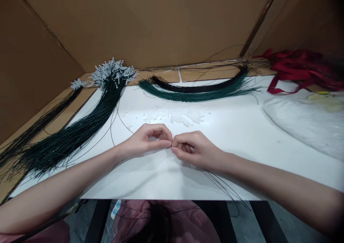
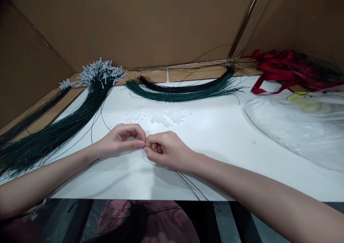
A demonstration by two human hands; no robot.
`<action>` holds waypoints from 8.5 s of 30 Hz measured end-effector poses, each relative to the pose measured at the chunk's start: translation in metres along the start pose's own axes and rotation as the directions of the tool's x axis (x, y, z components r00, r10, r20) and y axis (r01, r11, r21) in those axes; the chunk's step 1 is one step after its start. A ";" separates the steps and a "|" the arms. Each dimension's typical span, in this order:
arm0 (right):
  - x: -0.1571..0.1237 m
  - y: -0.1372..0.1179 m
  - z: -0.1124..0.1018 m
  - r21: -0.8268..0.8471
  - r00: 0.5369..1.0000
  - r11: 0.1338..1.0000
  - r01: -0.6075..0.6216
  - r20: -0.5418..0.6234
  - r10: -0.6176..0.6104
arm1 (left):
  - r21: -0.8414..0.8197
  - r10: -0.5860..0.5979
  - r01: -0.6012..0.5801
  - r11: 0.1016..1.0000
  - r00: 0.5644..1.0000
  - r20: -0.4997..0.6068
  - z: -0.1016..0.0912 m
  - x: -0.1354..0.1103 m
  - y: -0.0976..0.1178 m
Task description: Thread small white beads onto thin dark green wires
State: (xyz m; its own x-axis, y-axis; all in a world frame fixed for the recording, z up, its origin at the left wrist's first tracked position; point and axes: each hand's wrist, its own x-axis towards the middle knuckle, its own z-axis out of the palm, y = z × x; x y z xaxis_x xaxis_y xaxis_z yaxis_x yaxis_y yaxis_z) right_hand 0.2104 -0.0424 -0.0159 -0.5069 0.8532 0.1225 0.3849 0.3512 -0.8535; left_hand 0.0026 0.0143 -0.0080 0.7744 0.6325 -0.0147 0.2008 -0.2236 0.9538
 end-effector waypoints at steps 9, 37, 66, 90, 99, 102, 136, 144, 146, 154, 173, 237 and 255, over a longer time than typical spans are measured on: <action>-0.001 0.001 -0.001 0.002 1.000 1.000 0.017 -0.011 -0.017 | 0.010 0.009 -0.009 1.000 1.000 0.008 0.000 0.001 0.001; 0.000 0.002 0.001 -0.026 0.999 0.999 0.037 -0.018 -0.038 | 0.022 0.005 -0.006 1.000 1.000 0.010 0.000 0.001 0.000; -0.001 0.002 0.001 -0.004 0.999 1.000 0.022 -0.031 -0.022 | -0.069 0.059 -0.061 0.996 0.998 -0.022 0.000 0.000 -0.002; 0.000 0.003 0.002 0.024 0.999 1.000 0.018 -0.039 -0.017 | -0.123 0.057 -0.063 0.990 0.997 -0.048 -0.001 0.000 -0.004; 0.000 0.002 0.001 0.036 0.999 0.999 0.015 -0.050 -0.014 | -0.142 0.048 -0.055 0.988 0.997 -0.055 0.001 0.000 -0.004; -0.001 0.002 0.001 0.033 0.999 0.999 0.014 -0.053 -0.012 | -0.142 0.045 -0.053 0.988 0.997 -0.055 0.001 0.000 -0.004; 0.000 0.001 0.001 -0.002 0.998 0.999 0.034 -0.058 -0.034 | -0.111 0.026 -0.033 0.993 0.998 -0.062 -0.001 -0.001 -0.005; -0.001 0.002 0.002 -0.026 0.997 0.998 0.060 -0.047 -0.061 | -0.112 0.041 -0.047 0.993 0.998 -0.055 0.000 0.000 -0.003; -0.002 0.002 0.002 -0.053 0.995 0.995 0.088 -0.047 -0.091 | -0.117 0.044 -0.049 0.992 0.998 -0.045 0.000 0.000 -0.004; -0.003 0.000 0.005 -0.147 0.980 0.973 0.176 -0.072 -0.188 | -0.085 0.040 -0.042 0.996 0.999 -0.022 -0.002 0.000 -0.007; -0.003 0.003 0.004 -0.087 0.984 0.985 0.152 -0.078 -0.159 | -0.098 0.052 -0.055 0.994 0.998 -0.036 -0.001 0.000 -0.003; -0.004 0.000 0.004 -0.172 0.982 0.969 0.177 -0.040 -0.187 | -0.019 0.023 -0.023 1.000 1.000 0.015 -0.001 -0.001 -0.003; -0.004 0.002 0.005 -0.166 0.981 0.969 0.180 -0.038 -0.189 | -0.018 0.029 -0.028 0.999 0.999 0.017 -0.001 0.000 -0.004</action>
State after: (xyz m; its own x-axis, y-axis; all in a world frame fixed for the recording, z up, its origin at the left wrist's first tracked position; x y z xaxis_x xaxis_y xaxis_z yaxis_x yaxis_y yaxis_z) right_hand 0.2094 -0.0470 -0.0205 -0.5409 0.7857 0.3004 0.4104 0.5582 -0.7211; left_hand 0.0010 0.0165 -0.0117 0.7901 0.6129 0.0074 0.1680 -0.2282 0.9590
